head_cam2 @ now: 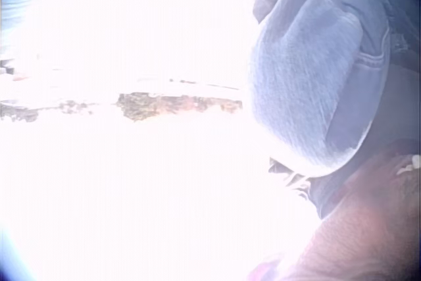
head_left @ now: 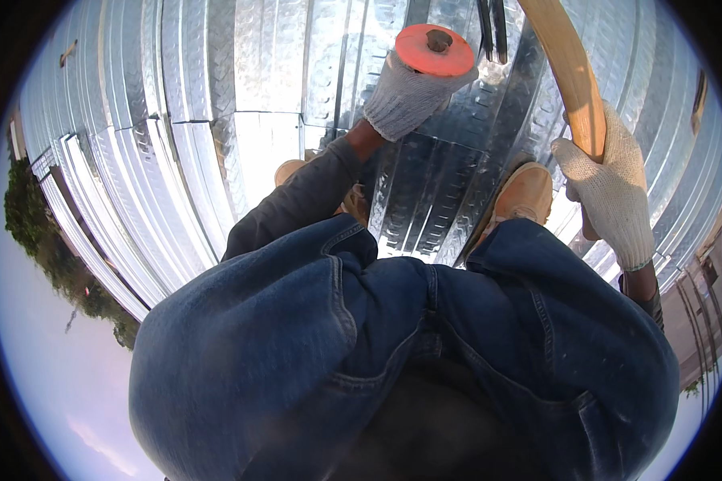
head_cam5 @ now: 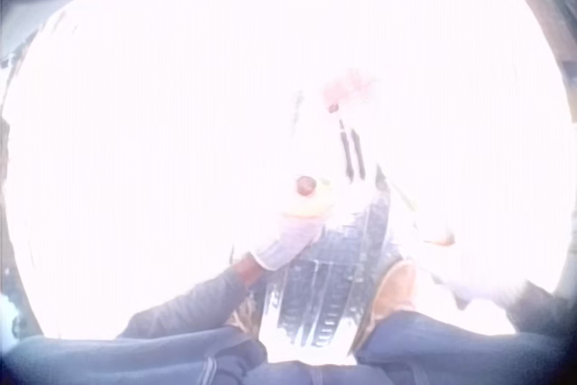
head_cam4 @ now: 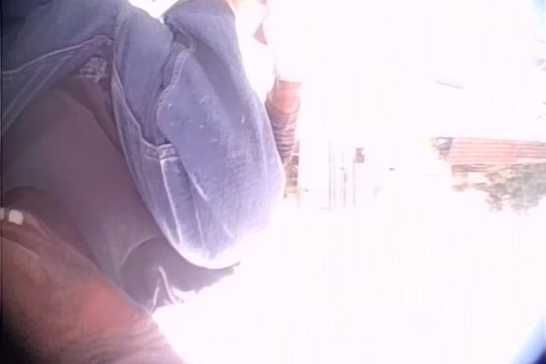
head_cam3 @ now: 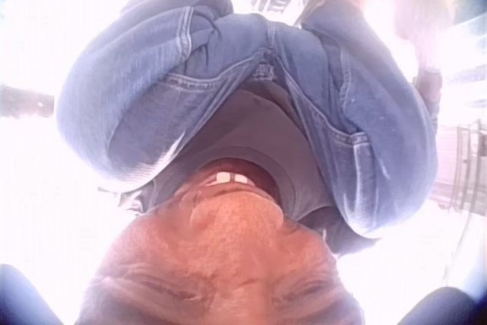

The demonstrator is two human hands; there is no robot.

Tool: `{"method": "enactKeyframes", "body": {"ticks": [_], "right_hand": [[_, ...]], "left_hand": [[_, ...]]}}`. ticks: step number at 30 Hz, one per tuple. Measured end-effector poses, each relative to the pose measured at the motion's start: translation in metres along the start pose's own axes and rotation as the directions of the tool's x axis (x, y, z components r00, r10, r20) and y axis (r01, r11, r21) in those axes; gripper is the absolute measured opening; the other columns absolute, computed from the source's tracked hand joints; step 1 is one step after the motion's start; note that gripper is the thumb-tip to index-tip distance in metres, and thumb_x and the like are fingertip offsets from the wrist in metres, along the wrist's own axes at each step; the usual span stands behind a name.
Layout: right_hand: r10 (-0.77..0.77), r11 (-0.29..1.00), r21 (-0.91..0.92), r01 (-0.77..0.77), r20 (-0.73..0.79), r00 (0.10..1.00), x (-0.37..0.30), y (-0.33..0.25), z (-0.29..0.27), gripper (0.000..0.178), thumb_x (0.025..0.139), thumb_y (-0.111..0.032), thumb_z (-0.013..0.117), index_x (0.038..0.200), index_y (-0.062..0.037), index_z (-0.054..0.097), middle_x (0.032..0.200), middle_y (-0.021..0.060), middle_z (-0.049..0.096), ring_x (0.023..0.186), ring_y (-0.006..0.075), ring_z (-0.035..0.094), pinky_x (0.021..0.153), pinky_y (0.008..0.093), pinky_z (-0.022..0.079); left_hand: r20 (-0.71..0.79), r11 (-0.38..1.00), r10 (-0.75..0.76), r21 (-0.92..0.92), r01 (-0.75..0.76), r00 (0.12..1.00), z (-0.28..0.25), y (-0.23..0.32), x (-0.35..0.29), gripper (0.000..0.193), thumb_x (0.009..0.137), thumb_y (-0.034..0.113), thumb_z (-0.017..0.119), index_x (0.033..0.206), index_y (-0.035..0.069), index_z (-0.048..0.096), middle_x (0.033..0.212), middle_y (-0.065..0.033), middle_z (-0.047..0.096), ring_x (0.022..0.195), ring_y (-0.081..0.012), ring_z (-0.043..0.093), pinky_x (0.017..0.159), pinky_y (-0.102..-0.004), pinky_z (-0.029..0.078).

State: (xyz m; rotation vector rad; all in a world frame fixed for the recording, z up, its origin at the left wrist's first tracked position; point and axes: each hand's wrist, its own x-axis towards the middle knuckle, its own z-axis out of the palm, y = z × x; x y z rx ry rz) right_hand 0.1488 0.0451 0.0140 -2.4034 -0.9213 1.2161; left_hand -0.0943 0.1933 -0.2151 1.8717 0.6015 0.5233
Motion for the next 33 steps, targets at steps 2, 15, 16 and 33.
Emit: {"method": "enactKeyframes", "body": {"ticks": [2,15,16,33], "right_hand": [[-0.146,0.989,-0.038,0.143,-0.096,0.985,0.0,0.004,-0.002,0.066,0.094,-0.033,0.088,0.145,-0.0016,0.06,0.091,0.0056,0.072,0.07,0.0105,0.07,0.064,0.027,0.06],[-0.067,0.946,-0.322,0.035,-0.09,0.994,-0.025,-0.039,-0.035,0.052,0.104,-0.032,0.08,0.144,-0.0074,0.06,0.099,0.0126,0.076,0.08,0.0229,0.077,0.076,0.0371,0.063],[-0.072,0.946,-0.322,0.035,-0.105,0.992,-0.023,-0.038,-0.037,0.051,0.104,-0.032,0.08,0.144,-0.0074,0.061,0.099,0.0136,0.077,0.082,0.0238,0.077,0.076,0.0379,0.063],[-0.143,0.798,-0.563,0.213,0.166,0.976,-0.004,-0.006,-0.028,0.051,0.101,-0.029,0.08,0.144,-0.0067,0.063,0.097,0.0173,0.077,0.079,0.0255,0.076,0.076,0.04,0.062]], "left_hand": [[0.023,0.999,-0.024,0.041,0.023,0.999,0.0,0.004,0.002,0.045,0.1,0.037,0.087,0.132,0.008,0.074,0.099,-0.0007,0.079,0.081,-0.0085,0.075,0.068,-0.0277,0.062],[0.061,0.891,-0.421,-0.161,0.425,0.905,-0.004,0.049,0.019,0.045,0.094,0.042,0.092,0.12,0.008,0.078,0.104,-0.0055,0.08,0.094,-0.0171,0.077,0.079,-0.0375,0.063],[0.097,0.842,-0.498,-0.182,0.508,0.862,-0.011,0.058,0.02,0.045,0.094,0.042,0.092,0.118,0.008,0.079,0.103,-0.0054,0.08,0.093,-0.0161,0.077,0.078,-0.0365,0.062],[-0.164,0.932,-0.282,-0.28,0.23,0.945,0.011,0.032,0.018,0.053,0.09,0.041,0.095,0.123,0.004,0.078,0.093,-0.0021,0.079,0.079,-0.013,0.074,0.071,-0.0333,0.061]]}}
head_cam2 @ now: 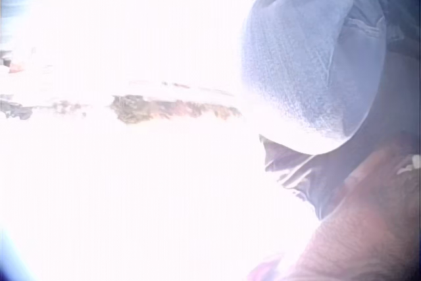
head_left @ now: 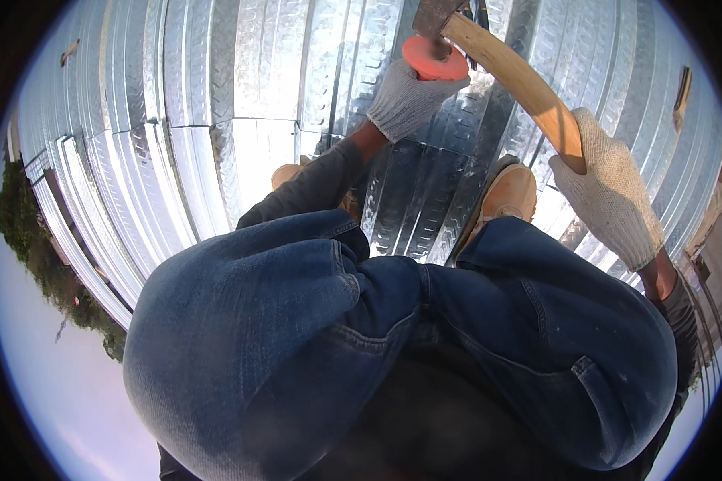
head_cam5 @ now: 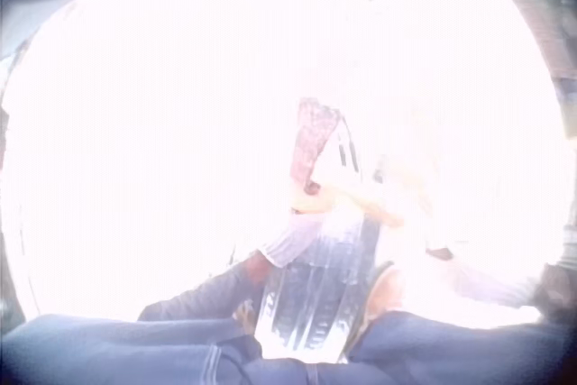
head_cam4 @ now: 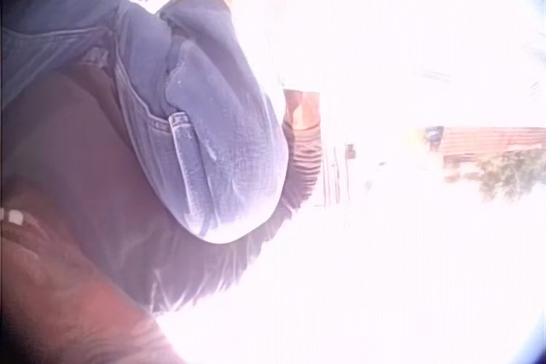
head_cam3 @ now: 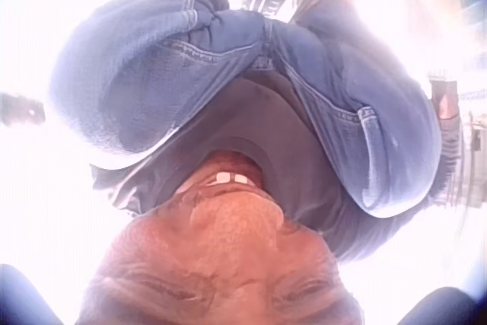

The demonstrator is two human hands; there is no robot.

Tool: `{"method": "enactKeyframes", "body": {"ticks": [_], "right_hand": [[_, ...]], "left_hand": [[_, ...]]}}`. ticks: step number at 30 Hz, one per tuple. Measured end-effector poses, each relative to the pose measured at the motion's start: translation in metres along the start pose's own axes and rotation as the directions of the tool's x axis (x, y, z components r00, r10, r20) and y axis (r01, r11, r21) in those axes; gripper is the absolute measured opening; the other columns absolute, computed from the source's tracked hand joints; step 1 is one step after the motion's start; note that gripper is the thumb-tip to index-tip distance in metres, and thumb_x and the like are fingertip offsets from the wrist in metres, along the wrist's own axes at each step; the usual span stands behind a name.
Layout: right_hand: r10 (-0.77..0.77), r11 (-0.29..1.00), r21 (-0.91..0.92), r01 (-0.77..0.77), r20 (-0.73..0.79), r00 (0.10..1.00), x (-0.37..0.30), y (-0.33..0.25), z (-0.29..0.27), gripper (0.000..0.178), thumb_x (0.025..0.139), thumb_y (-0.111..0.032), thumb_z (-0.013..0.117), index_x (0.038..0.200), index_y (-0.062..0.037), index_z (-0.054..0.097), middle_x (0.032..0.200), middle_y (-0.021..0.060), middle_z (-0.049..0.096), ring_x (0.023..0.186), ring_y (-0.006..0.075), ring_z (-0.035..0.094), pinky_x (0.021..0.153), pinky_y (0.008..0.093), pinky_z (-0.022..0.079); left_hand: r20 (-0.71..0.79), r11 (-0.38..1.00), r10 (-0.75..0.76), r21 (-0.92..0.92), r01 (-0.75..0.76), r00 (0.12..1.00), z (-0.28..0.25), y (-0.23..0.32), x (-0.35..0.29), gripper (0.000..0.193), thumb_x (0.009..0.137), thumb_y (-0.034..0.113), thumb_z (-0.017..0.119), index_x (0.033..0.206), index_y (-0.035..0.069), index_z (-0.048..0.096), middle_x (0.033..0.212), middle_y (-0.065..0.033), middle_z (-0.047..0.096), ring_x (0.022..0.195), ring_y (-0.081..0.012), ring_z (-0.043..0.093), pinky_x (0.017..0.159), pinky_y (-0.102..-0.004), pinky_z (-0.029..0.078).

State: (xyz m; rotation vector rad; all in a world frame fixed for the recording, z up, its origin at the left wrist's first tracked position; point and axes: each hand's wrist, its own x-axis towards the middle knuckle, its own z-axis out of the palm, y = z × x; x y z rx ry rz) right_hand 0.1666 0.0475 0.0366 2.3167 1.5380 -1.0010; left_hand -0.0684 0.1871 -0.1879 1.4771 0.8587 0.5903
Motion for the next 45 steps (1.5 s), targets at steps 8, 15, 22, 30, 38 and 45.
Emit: {"method": "enactKeyframes", "body": {"ticks": [8,15,22,30,38,45], "right_hand": [[0.047,0.97,0.241,0.025,-0.289,0.956,0.01,0.006,-0.016,0.059,0.101,-0.035,0.082,0.144,-0.0012,0.061,0.09,0.009,0.073,0.063,0.0112,0.07,0.056,0.024,0.054],[0.024,0.985,0.172,0.023,-0.267,0.963,0.008,0.003,-0.04,0.057,0.102,-0.031,0.078,0.149,-0.0023,0.061,0.08,0.0053,0.069,0.057,0.0088,0.064,0.05,0.0256,0.05],[-0.189,0.982,-0.037,0.185,-0.198,0.962,0.008,0.033,-0.009,0.056,0.098,-0.023,0.078,0.147,-0.0016,0.06,0.084,0.0094,0.071,0.063,0.0122,0.069,0.057,0.0299,0.054],[0.03,0.958,0.283,0.047,-0.262,0.965,0.021,0.007,-0.031,0.054,0.098,-0.023,0.078,0.145,-0.0023,0.061,0.086,0.0099,0.071,0.06,0.0122,0.069,0.054,0.0303,0.054],[0.001,0.978,0.202,0.052,-0.256,0.967,0.034,0.006,-0.043,0.061,0.102,-0.03,0.076,0.154,-0.0049,0.059,0.082,0.0061,0.069,0.058,0.0085,0.065,0.052,0.0273,0.052],[0.086,0.975,0.223,-0.014,-0.318,0.944,0.044,0.023,-0.058,0.061,0.104,-0.041,0.077,0.151,-0.0033,0.063,0.075,0.0012,0.066,0.053,0.0047,0.061,0.049,0.0214,0.049]], "left_hand": [[0.069,0.982,-0.179,0.077,0.174,0.981,-0.004,0.023,0.006,0.045,0.093,0.042,0.089,0.116,0.005,0.08,0.092,-0.0038,0.079,0.08,-0.0143,0.075,0.07,-0.0368,0.06],[0.048,0.995,-0.065,0.083,0.061,0.997,0.013,0.011,0.02,0.045,0.092,0.033,0.091,0.122,0.004,0.076,0.099,-0.0017,0.078,0.086,-0.0103,0.074,0.076,-0.0313,0.06],[0.079,0.981,-0.194,-0.012,0.195,0.978,0.017,0.013,0.013,0.046,0.092,0.042,0.09,0.116,0.004,0.079,0.093,-0.0046,0.079,0.083,-0.013,0.075,0.074,-0.0342,0.06],[0.075,0.961,-0.262,0.111,0.253,0.962,-0.002,0.017,0.011,0.047,0.094,0.048,0.087,0.108,0.003,0.081,0.08,-0.0043,0.077,0.073,-0.0134,0.074,0.068,-0.0352,0.059],[0.072,0.947,-0.285,0.174,0.269,0.956,-0.002,0.016,0.017,0.052,0.092,0.051,0.085,0.112,0.002,0.079,0.088,-0.0101,0.079,0.083,-0.0226,0.078,0.074,-0.04,0.06],[0.102,0.958,-0.275,0.113,0.264,0.956,0.003,0.006,0.021,0.05,0.094,0.05,0.084,0.114,0.004,0.078,0.08,-0.0077,0.076,0.073,-0.0192,0.076,0.066,-0.0375,0.059]]}}
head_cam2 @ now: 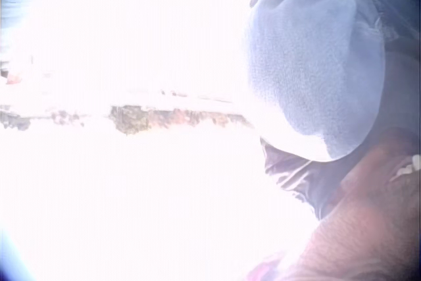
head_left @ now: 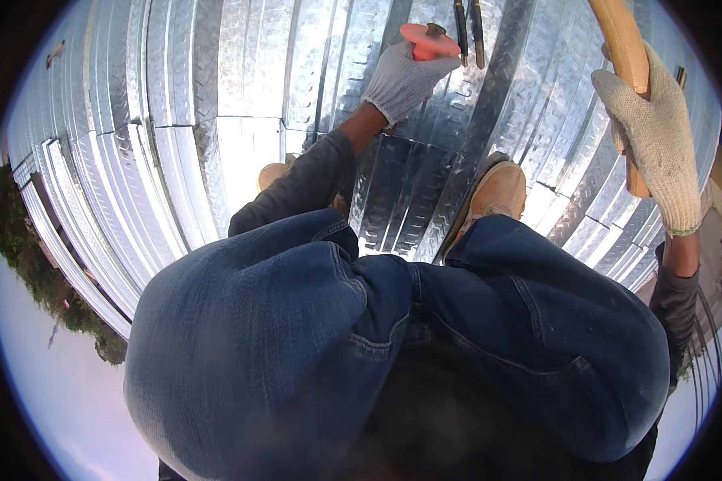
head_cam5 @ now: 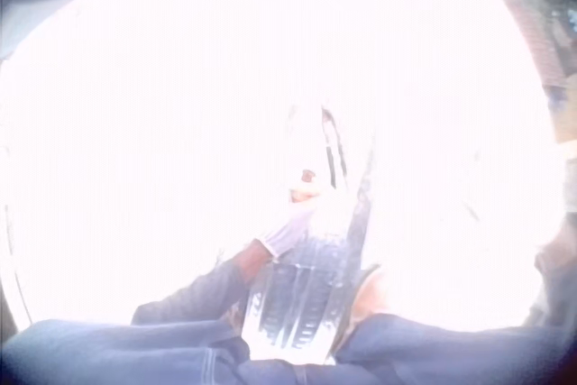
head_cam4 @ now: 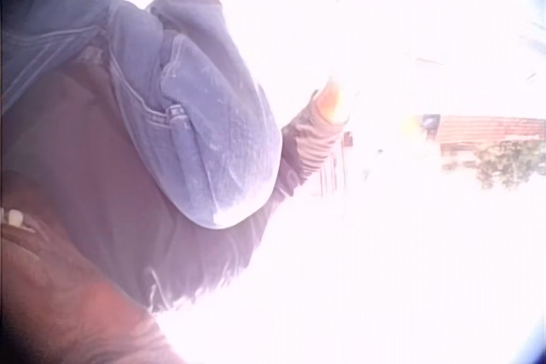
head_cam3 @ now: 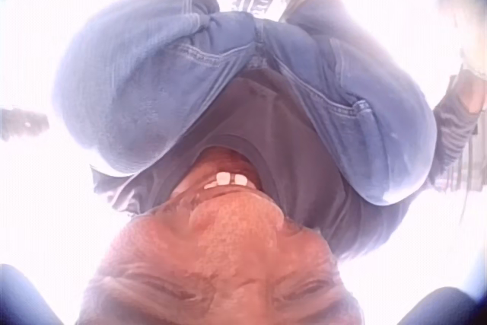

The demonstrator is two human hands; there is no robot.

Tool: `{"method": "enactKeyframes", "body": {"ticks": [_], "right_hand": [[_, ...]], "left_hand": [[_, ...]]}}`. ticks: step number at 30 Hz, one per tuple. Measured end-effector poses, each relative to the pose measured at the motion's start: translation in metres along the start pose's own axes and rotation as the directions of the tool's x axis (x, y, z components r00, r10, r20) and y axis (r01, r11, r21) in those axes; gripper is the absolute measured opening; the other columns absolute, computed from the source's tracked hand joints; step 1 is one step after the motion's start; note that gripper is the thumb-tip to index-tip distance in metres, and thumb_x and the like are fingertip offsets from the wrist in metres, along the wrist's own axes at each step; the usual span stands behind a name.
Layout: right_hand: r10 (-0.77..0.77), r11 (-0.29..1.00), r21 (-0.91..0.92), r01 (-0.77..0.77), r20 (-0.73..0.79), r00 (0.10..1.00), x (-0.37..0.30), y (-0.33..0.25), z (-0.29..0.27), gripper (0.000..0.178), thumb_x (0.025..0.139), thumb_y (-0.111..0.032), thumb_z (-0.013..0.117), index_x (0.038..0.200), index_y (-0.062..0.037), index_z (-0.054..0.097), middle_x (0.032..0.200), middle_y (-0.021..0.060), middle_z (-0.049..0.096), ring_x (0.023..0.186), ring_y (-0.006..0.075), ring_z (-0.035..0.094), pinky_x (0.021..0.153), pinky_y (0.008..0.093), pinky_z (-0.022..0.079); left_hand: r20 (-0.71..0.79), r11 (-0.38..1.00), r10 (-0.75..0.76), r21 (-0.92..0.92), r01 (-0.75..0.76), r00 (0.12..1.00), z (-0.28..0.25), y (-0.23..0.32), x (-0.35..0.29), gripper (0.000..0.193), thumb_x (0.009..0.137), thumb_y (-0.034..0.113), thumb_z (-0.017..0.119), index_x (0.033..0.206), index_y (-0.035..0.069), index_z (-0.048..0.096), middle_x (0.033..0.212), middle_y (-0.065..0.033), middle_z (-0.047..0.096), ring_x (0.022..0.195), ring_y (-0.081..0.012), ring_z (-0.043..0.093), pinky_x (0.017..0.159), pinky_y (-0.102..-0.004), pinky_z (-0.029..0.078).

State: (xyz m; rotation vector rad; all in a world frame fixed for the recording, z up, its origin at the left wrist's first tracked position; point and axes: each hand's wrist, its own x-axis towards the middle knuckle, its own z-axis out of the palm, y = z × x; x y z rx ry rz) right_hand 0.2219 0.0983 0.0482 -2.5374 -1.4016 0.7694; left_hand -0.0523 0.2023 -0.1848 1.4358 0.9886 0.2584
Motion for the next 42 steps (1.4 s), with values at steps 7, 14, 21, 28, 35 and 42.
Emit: {"method": "enactKeyframes", "body": {"ticks": [7,14,21,28,35,42], "right_hand": [[-0.002,1.0,0.025,0.004,-0.066,0.998,0.016,0.031,0.001,0.066,0.101,-0.05,0.08,0.145,-0.0015,0.068,0.075,0.0026,0.067,0.055,0.0063,0.063,0.052,0.0223,0.05],[-0.021,0.983,0.185,0.017,0.02,1.0,-0.009,0.008,0.032,0.062,0.1,-0.042,0.08,0.144,-0.0001,0.069,0.075,0.0002,0.065,0.055,0.0043,0.061,0.053,0.0204,0.046],[0.1,0.956,0.262,-0.133,0.136,0.986,-0.021,-0.009,0.034,0.061,0.099,-0.038,0.082,0.143,0.0011,0.068,0.076,0.0003,0.065,0.054,0.0036,0.059,0.051,0.0201,0.046],[0.044,0.979,0.192,-0.061,0.092,0.995,-0.027,-0.005,0.032,0.065,0.096,-0.04,0.086,0.143,0.0018,0.068,0.078,0.0032,0.069,0.055,0.0036,0.059,0.051,0.0196,0.047],[0.077,0.952,0.277,-0.126,0.181,0.98,-0.03,-0.005,0.03,0.07,0.095,-0.043,0.088,0.145,0.0011,0.068,0.082,0.0039,0.071,0.057,0.004,0.061,0.053,0.0209,0.049],[0.079,0.971,0.21,-0.109,0.147,0.986,-0.03,-0.003,0.034,0.077,0.094,-0.05,0.09,0.149,-0.0024,0.066,0.098,0.0073,0.077,0.062,0.0062,0.065,0.058,0.0229,0.053]], "left_hand": [[-0.013,0.995,0.046,-0.093,-0.047,0.999,-0.003,0.001,-0.013,0.05,0.094,0.045,0.09,0.121,0.005,0.078,0.088,-0.0031,0.077,0.071,-0.012,0.072,0.066,-0.0328,0.059],[0.021,0.989,0.079,-0.131,-0.075,0.997,0.002,0.003,-0.021,0.051,0.094,0.041,0.093,0.126,0.006,0.076,0.098,-0.0023,0.08,0.078,-0.0097,0.074,0.07,-0.0307,0.061],[0.019,0.987,0.103,-0.126,-0.1,0.994,0.008,0.007,-0.021,0.047,0.094,0.042,0.093,0.121,0.006,0.078,0.091,-0.0006,0.079,0.078,-0.0086,0.074,0.069,-0.0293,0.061],[0.08,0.967,0.087,-0.245,-0.065,0.993,0.023,-0.004,-0.016,0.051,0.093,0.043,0.093,0.124,0.006,0.076,0.088,-0.001,0.077,0.074,-0.009,0.073,0.064,-0.0278,0.06],[0.062,0.969,0.089,-0.237,-0.072,0.994,0.027,0.013,-0.013,0.053,0.094,0.042,0.091,0.126,0.004,0.073,0.088,-0.0018,0.075,0.07,-0.01,0.071,0.062,-0.0286,0.058],[0.086,0.971,0.017,-0.238,0.004,0.996,0.006,-0.006,-0.006,0.043,0.094,0.041,0.09,0.113,0.004,0.079,0.08,-0.0022,0.073,0.072,-0.0098,0.072,0.063,-0.0293,0.057]]}}
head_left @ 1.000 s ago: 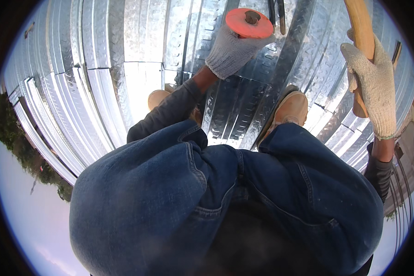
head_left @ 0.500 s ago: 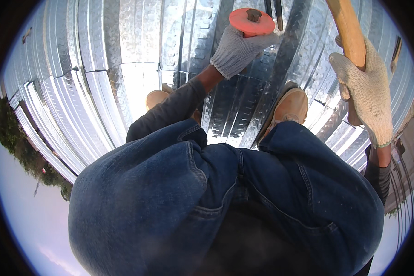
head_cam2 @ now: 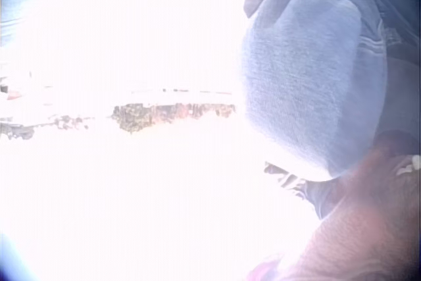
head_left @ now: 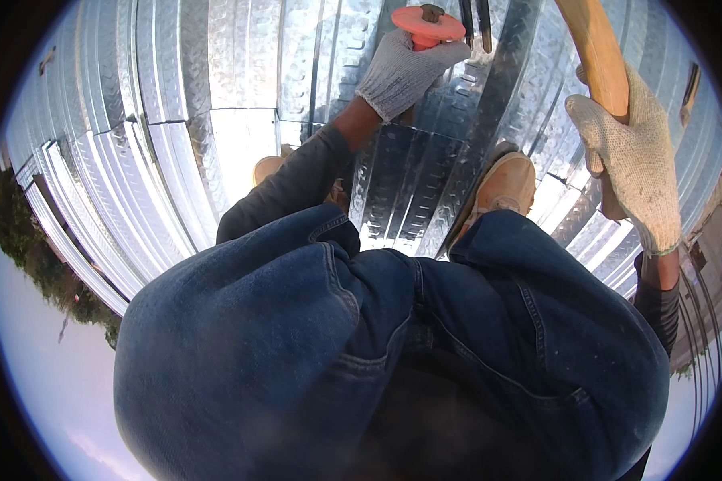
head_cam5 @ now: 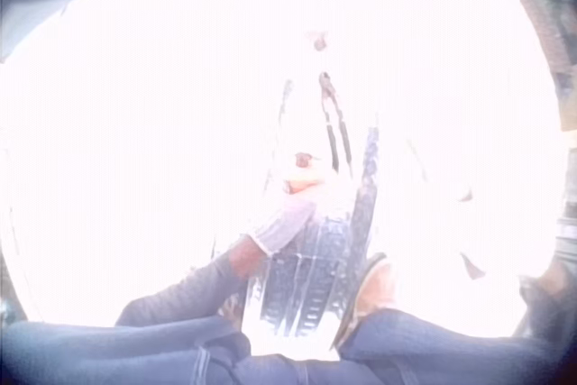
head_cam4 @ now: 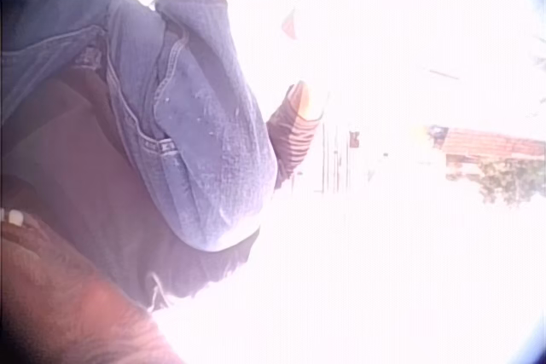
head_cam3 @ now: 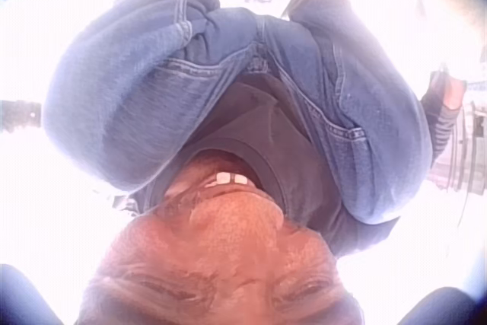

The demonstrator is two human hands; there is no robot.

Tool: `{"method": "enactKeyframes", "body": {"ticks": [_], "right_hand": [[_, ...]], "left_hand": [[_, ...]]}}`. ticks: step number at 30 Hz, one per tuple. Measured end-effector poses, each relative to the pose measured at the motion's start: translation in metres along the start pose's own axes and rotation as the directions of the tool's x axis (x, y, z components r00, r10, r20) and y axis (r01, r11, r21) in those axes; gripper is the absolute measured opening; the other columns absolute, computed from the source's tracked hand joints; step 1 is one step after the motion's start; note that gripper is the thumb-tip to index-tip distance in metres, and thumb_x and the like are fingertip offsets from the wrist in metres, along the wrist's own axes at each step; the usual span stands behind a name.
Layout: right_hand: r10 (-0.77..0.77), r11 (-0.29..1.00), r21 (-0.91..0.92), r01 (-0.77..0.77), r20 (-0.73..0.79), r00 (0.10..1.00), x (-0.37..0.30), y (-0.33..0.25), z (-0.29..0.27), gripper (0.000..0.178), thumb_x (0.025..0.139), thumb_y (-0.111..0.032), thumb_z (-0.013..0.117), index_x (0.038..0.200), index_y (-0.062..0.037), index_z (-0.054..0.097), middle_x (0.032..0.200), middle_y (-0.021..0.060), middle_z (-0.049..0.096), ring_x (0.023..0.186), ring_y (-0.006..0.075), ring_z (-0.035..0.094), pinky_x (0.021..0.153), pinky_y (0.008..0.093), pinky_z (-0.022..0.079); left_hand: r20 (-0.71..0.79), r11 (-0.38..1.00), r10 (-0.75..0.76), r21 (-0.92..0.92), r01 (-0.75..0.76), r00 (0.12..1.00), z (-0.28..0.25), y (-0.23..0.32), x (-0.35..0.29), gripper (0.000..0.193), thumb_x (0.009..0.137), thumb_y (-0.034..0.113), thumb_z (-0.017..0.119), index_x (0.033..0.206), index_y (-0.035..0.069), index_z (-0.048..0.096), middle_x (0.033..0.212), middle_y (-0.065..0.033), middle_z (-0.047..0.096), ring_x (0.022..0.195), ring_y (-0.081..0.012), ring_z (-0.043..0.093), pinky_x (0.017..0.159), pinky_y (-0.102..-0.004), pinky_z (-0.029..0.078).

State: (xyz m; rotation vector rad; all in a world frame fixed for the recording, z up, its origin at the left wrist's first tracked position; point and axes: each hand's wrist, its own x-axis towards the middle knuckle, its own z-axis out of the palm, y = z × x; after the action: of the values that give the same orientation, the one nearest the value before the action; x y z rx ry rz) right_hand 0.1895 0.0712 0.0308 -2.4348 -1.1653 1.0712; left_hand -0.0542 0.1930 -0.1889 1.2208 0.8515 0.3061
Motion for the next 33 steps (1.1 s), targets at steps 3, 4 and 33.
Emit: {"method": "enactKeyframes", "body": {"ticks": [3,4,33], "right_hand": [[-0.041,0.998,-0.056,0.041,0.0,0.999,0.005,0.009,0.001,0.08,0.092,-0.054,0.09,0.15,-0.004,0.066,0.105,0.0094,0.079,0.067,0.0082,0.069,0.062,0.0247,0.057],[-0.089,0.995,-0.048,0.087,-0.033,0.996,0.005,0.012,0.006,0.081,0.092,-0.055,0.09,0.151,-0.0044,0.065,0.107,0.01,0.08,0.069,0.009,0.07,0.063,0.0255,0.058],[0.0,0.957,-0.288,0.021,0.07,0.998,0.002,-0.005,-0.009,0.061,0.1,-0.028,0.079,0.152,-0.0052,0.06,0.094,0.0133,0.076,0.072,0.0182,0.075,0.067,0.0322,0.061]], "left_hand": [[-0.017,0.997,-0.047,0.056,0.048,0.999,-0.003,0.021,-0.009,0.043,0.094,0.042,0.09,0.112,0.004,0.081,0.078,-0.0016,0.075,0.073,-0.0108,0.073,0.066,-0.031,0.059],[-0.012,0.996,-0.015,0.087,0.016,1.0,-0.004,0.018,-0.009,0.044,0.094,0.042,0.09,0.113,0.004,0.081,0.081,-0.0023,0.076,0.075,-0.0113,0.074,0.068,-0.0317,0.059],[-0.076,0.944,-0.078,0.313,0.098,0.994,0.001,-0.008,0.018,0.059,0.091,0.053,0.087,0.117,0.001,0.074,0.089,-0.009,0.077,0.076,-0.018,0.077,0.068,-0.0346,0.061]]}}
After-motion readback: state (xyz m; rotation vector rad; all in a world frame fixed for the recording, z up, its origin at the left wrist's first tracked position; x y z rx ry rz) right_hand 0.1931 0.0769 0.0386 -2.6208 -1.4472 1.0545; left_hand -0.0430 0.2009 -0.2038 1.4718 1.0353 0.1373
